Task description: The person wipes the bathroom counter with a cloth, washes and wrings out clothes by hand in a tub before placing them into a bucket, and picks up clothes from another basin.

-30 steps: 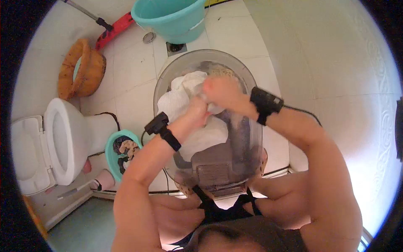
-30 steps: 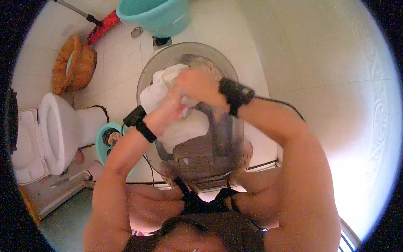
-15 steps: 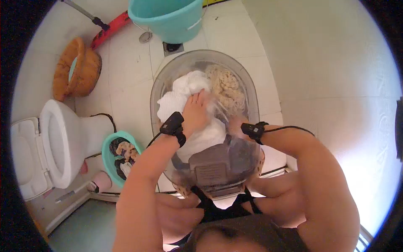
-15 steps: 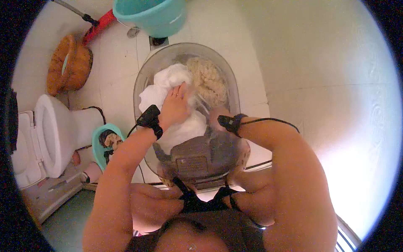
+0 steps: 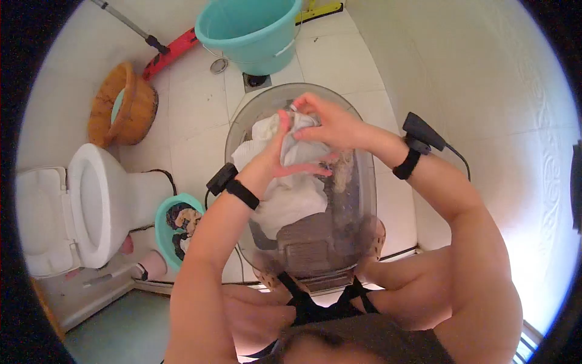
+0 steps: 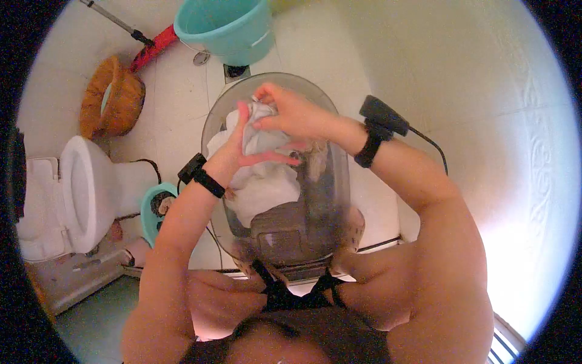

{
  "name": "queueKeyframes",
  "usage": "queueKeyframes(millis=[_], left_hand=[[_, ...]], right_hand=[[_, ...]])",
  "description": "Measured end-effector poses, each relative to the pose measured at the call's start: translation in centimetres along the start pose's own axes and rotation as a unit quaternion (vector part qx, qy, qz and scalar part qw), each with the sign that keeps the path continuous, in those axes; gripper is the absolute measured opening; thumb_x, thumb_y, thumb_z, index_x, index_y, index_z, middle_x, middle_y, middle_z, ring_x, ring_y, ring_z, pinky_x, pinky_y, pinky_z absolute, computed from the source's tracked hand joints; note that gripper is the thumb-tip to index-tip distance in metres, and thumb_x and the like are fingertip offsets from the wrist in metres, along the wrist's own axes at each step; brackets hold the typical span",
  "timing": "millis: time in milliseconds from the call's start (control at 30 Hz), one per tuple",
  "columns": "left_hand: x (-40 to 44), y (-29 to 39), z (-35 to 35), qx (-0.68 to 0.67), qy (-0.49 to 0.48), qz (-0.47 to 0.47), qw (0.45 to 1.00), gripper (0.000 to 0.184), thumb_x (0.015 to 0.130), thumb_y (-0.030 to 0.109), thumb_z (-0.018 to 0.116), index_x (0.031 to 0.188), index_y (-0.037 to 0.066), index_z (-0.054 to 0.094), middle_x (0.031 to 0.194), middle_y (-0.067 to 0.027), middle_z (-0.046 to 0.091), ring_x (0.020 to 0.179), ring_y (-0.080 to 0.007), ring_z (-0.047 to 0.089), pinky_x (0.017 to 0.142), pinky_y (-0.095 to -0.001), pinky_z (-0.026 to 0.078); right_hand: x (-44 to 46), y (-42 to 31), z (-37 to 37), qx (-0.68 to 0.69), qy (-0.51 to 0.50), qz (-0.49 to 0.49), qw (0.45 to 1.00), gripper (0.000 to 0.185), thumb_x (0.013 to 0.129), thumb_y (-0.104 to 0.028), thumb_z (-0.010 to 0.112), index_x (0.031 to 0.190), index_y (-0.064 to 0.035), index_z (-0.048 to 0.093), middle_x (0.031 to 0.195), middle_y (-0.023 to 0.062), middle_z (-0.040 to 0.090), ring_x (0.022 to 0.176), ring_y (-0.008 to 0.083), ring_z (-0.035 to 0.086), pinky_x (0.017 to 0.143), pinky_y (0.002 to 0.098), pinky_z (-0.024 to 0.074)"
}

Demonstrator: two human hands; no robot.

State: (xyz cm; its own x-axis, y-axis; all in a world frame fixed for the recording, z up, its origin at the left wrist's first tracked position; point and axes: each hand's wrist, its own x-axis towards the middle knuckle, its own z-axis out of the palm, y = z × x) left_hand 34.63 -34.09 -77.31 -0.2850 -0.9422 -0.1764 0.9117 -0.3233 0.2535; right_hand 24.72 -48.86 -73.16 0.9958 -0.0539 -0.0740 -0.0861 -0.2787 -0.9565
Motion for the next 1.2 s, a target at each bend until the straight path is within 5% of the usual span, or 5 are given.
queueKeyframes(millis=[233, 300, 400, 900, 1200], left_hand=[[-1.7, 1.6, 1.1, 0.207, 0.108, 0.091, 0.968, 0.053, 0.081, 0.032, 0.070, 0.124, 0.011, 0.048, 0.120, -0.0103, 0.056, 0.104, -0.0259, 0.058, 0.070, -0.0304, 0.052], [-1.0, 1.8, 1.5, 0.189, 0.142, 0.042, 0.971, 0.029, 0.082, 0.020, 0.064, 0.106, 0.008, 0.052, 0.082, -0.0023, 0.054, 0.063, -0.0083, 0.052, 0.047, -0.0179, 0.042], [-0.2, 0.8, 2.5, 0.132, 0.178, 0.045, 0.974, 0.018, 0.082, 0.017, 0.065, 0.093, 0.010, 0.053, 0.067, 0.0033, 0.042, 0.050, -0.0032, 0.033, 0.039, -0.0164, 0.029], [2.6, -8.4, -5.1, 0.406, 0.390, 0.084, 0.822, 0.022, 0.081, 0.023, 0.062, 0.096, 0.008, 0.056, 0.071, 0.0007, 0.053, 0.054, -0.0106, 0.046, 0.044, -0.0257, 0.033], [-6.5, 10.6, 0.6, 0.579, 0.434, 0.013, 0.691, 0.052, 0.069, 0.036, 0.072, 0.111, 0.007, 0.059, 0.106, -0.0035, 0.061, 0.090, -0.0171, 0.056, 0.074, -0.0378, 0.044]], right_hand=[[2.9, 0.7, -1.1, -0.183, 0.013, -0.161, 0.970, 0.040, 0.083, -0.018, 0.062, 0.118, -0.0041, 0.051, 0.126, 0.0107, 0.045, 0.116, 0.0189, 0.043, 0.090, 0.0302, 0.0423], [2.9, 0.6, -1.5, -0.193, 0.004, -0.176, 0.965, 0.036, 0.084, -0.017, 0.061, 0.116, -0.0047, 0.053, 0.129, 0.0102, 0.042, 0.117, 0.0176, 0.042, 0.089, 0.0288, 0.0420], [2.4, -1.5, -1.8, 0.292, -0.097, 0.045, 0.951, 0.032, 0.084, -0.021, 0.062, 0.111, -0.0044, 0.057, 0.125, 0.0089, 0.048, 0.113, 0.0163, 0.045, 0.090, 0.0289, 0.0414], [1.5, 5.9, 7.1, -0.261, 0.053, -0.014, 0.964, 0.039, 0.095, -0.033, 0.040, 0.095, 0.0012, 0.059, 0.077, 0.0223, 0.063, 0.076, 0.0444, 0.058, 0.074, 0.0488, 0.0465], [0.4, 5.6, -5.2, 0.533, -0.026, 0.172, 0.828, 0.040, 0.087, -0.021, 0.060, 0.122, -0.0052, 0.050, 0.122, 0.0071, 0.055, 0.109, 0.0195, 0.053, 0.087, 0.0332, 0.0486]])
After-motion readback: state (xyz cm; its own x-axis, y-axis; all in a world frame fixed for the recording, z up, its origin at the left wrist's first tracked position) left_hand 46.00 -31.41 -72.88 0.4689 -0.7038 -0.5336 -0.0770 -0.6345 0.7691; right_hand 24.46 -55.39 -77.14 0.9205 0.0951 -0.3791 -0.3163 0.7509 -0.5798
